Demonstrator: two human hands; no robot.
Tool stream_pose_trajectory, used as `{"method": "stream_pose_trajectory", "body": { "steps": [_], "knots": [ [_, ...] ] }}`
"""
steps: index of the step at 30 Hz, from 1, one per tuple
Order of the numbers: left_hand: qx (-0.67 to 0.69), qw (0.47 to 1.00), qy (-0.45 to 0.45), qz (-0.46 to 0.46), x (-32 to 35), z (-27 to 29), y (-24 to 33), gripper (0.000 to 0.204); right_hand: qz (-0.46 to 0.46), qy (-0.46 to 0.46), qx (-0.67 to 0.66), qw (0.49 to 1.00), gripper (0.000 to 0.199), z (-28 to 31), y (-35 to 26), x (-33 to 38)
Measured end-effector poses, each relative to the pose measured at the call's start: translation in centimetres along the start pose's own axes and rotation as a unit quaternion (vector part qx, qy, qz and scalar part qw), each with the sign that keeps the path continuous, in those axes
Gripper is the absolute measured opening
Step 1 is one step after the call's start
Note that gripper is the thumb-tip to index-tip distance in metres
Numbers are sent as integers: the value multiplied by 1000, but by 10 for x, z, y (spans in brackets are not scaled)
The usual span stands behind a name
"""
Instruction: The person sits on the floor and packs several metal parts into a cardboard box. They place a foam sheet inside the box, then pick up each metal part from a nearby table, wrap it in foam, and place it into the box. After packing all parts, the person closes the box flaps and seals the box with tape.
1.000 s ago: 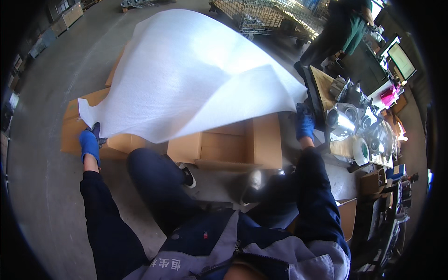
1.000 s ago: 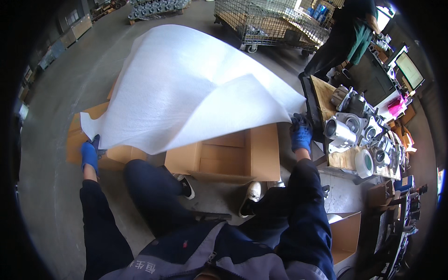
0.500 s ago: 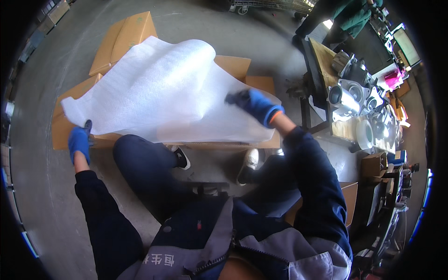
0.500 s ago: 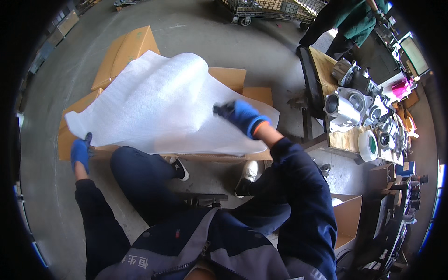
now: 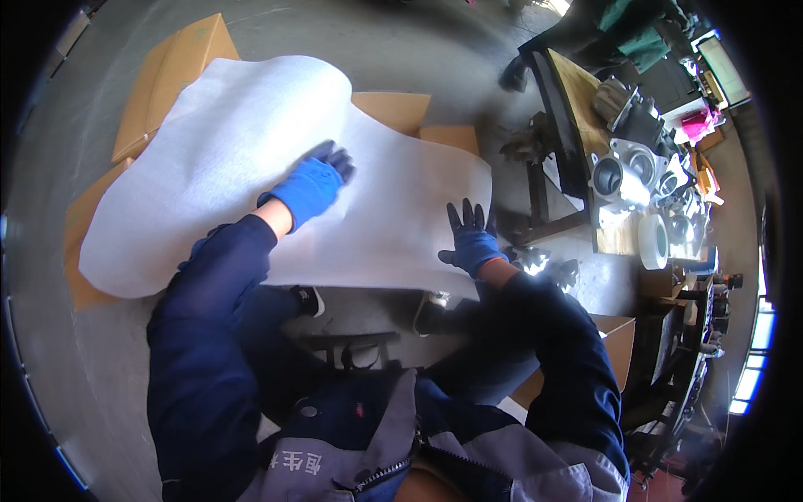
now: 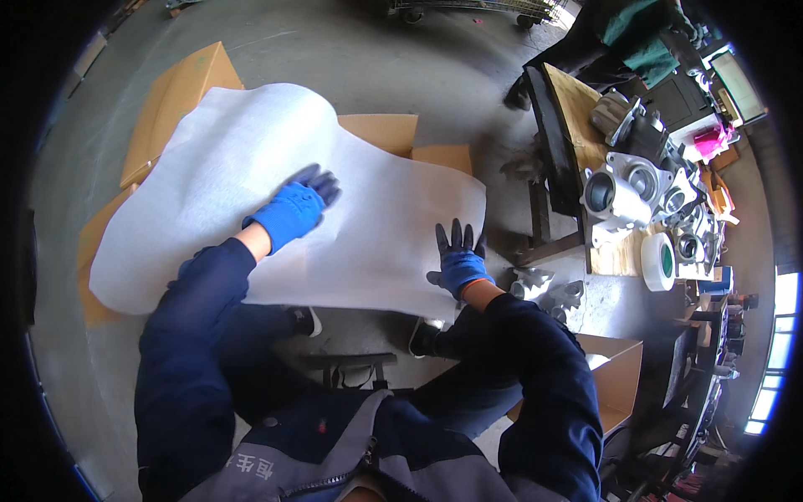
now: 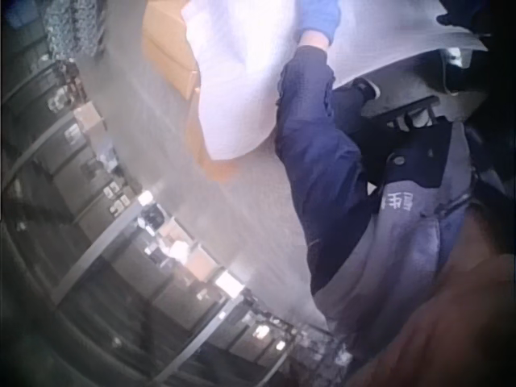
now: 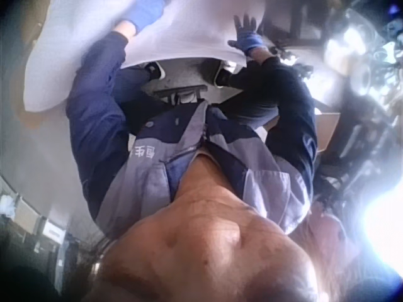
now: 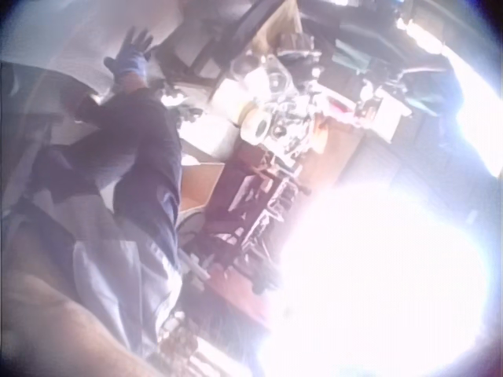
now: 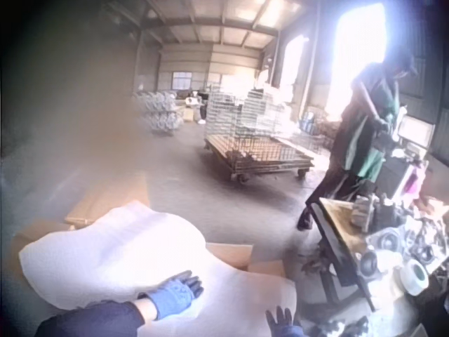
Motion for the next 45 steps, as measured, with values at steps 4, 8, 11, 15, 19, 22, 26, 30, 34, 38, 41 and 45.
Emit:
{"method": "stream_pose_trajectory", "body": {
  "steps": [4,8,11,15,19,22,26,30,34,38,41,45],
  "knots": [
    [-62,945,-37,318,-3,-64,-47,58,-2,117,46,992,104,-40,37,-50],
    [96,896,5,434,33,-84,-44,57,-82,107,134,982,85,-17,30,-82],
    [116,893,111,421,30,-93,-35,62,-8,187,65,980,79,46,-10,-55],
    [58,939,217,260,-13,-80,19,59,207,5,57,977,97,71,-54,-23],
    [11,973,39,228,-53,-127,45,61,224,41,161,960,74,21,-60,-71],
    [161,944,59,283,-72,-155,35,61,185,47,129,973,54,-26,-74,-123],
    [238,903,66,352,-79,-201,48,63,183,18,110,977,48,-73,-94,-155],
    [282,867,75,404,-81,-252,69,62,162,-11,156,974,47,-112,-108,-174],
    [297,857,150,393,-101,-286,56,57,151,131,27,979,40,-140,-113,-190],
    [431,761,127,468,-111,-278,38,46,5,-82,-286,955,30,-47,-108,-200],
    [426,774,120,454,-113,-249,35,44,29,85,-649,756,34,-60,-97,-238],
    [211,883,202,367,-113,-277,45,48,-217,73,-775,589,32,-81,-91,-312]
  ]
}}
Point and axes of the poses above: each hand's wrist, its own x-axis away from the middle knuckle, its own z-axis out of the back of the hand, y = z × x, the point moved 1 cm from there along -x, towards the middle knuckle, and after that the axes turned 10 degrees about x, right-handed, at the moved point
